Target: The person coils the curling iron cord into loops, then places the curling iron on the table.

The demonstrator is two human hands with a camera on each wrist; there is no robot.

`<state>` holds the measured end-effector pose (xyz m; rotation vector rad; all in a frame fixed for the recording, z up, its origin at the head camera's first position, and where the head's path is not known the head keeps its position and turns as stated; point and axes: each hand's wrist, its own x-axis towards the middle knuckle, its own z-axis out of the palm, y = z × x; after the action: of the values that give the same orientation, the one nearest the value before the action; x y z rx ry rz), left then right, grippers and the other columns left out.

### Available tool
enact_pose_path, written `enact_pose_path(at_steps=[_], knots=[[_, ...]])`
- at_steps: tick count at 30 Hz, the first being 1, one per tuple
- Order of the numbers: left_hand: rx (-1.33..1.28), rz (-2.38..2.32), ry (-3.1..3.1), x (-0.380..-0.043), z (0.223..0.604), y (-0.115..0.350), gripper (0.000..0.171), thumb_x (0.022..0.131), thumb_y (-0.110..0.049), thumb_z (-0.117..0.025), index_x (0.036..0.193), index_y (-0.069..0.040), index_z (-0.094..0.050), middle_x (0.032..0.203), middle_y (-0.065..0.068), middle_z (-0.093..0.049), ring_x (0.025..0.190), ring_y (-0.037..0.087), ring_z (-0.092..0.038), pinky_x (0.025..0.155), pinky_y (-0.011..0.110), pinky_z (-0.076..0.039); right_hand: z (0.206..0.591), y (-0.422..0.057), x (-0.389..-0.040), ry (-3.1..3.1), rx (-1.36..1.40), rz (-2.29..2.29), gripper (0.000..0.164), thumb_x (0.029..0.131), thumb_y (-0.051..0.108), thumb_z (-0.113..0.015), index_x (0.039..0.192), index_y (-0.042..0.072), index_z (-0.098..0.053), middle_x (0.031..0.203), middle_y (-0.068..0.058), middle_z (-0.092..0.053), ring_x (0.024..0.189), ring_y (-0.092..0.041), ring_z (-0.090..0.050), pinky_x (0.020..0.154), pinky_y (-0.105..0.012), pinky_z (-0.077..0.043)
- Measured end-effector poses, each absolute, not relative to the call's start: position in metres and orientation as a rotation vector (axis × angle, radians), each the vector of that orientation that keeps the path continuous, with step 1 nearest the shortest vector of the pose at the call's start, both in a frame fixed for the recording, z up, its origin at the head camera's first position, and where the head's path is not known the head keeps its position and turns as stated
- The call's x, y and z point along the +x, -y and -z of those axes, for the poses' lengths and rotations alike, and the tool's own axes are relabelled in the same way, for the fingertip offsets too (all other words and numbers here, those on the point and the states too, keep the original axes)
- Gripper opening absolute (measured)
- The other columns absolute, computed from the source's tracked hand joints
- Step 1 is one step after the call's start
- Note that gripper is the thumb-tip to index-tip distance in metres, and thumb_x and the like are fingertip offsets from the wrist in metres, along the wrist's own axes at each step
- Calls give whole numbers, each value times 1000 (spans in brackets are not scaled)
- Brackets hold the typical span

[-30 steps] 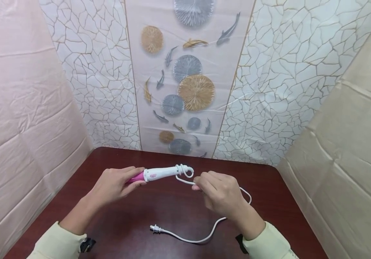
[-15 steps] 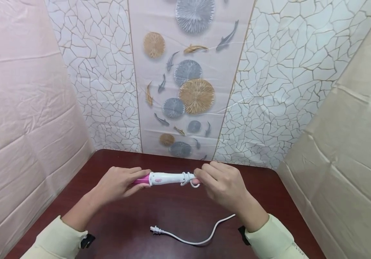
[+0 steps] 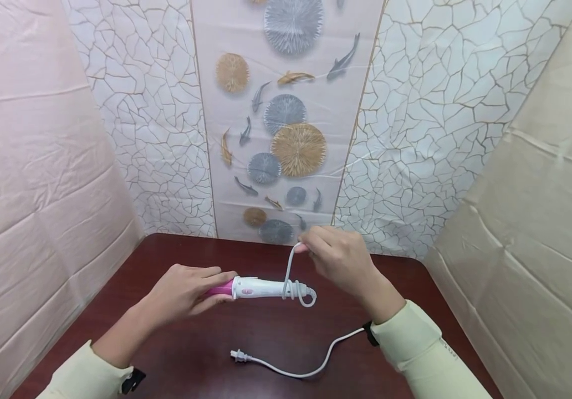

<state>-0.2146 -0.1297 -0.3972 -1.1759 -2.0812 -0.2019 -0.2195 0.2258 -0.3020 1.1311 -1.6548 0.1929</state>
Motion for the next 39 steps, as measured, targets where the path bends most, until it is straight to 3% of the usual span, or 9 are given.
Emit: enact_pose_path(at_steps=[9,18,22,28,33,36,39], knots=[[-1226,227,2033,-215,396,126,36,104,-51,-75,131,-28,-80,83,-14,-64,63,-3,-38,53,18,-35,310,-230,-244,1767,1095,-200,45,117,45,-48,92,12,-67,70,3,-62,54,-14,-58,46,-34,-46],[-1210,202,2002,-211,395,126,39,109,-56,-64,132,-28,-79,82,-13,-62,64,-2,-40,52,17,-31,331,-231,-268,1856,1081,-212,45,117,45,-46,89,14,-64,73,4,-69,59,-17,-70,47,-36,-49],[-1214,209,1975,-210,392,126,40,111,-55,-60,132,-26,-77,81,-12,-61,63,-2,-41,52,16,-29,342,-233,-274,1898,1060,-215,50,117,49,-41,86,15,-59,68,3,-63,54,-19,-63,46,-37,-46],[-1186,205,1922,-211,388,126,45,115,-58,-49,130,-26,-75,79,-12,-59,61,1,-45,49,18,-34,356,-236,-278,1955,1060,-255,52,117,51,-35,86,15,-55,64,4,-51,50,-10,-42,45,-34,-40],[-1166,198,1905,-211,388,129,48,116,-58,-45,129,-24,-76,78,-11,-58,59,2,-45,47,19,-33,366,-237,-276,2013,1062,-311,53,115,54,-34,87,17,-59,65,7,-54,54,-6,-42,48,-33,-45],[-1146,198,1906,-211,389,131,48,116,-58,-46,129,-23,-76,79,-10,-59,59,3,-47,47,20,-33,375,-237,-272,2097,1081,-385,48,115,51,-38,89,18,-62,65,8,-52,57,-4,-41,52,-31,-47],[-1117,205,1913,-211,389,134,50,115,-60,-46,129,-23,-76,80,-10,-60,59,4,-49,46,21,-35,386,-235,-266,2211,1085,-499,30,115,36,-58,91,20,-66,67,11,-54,61,-2,-43,57,-27,-46]])
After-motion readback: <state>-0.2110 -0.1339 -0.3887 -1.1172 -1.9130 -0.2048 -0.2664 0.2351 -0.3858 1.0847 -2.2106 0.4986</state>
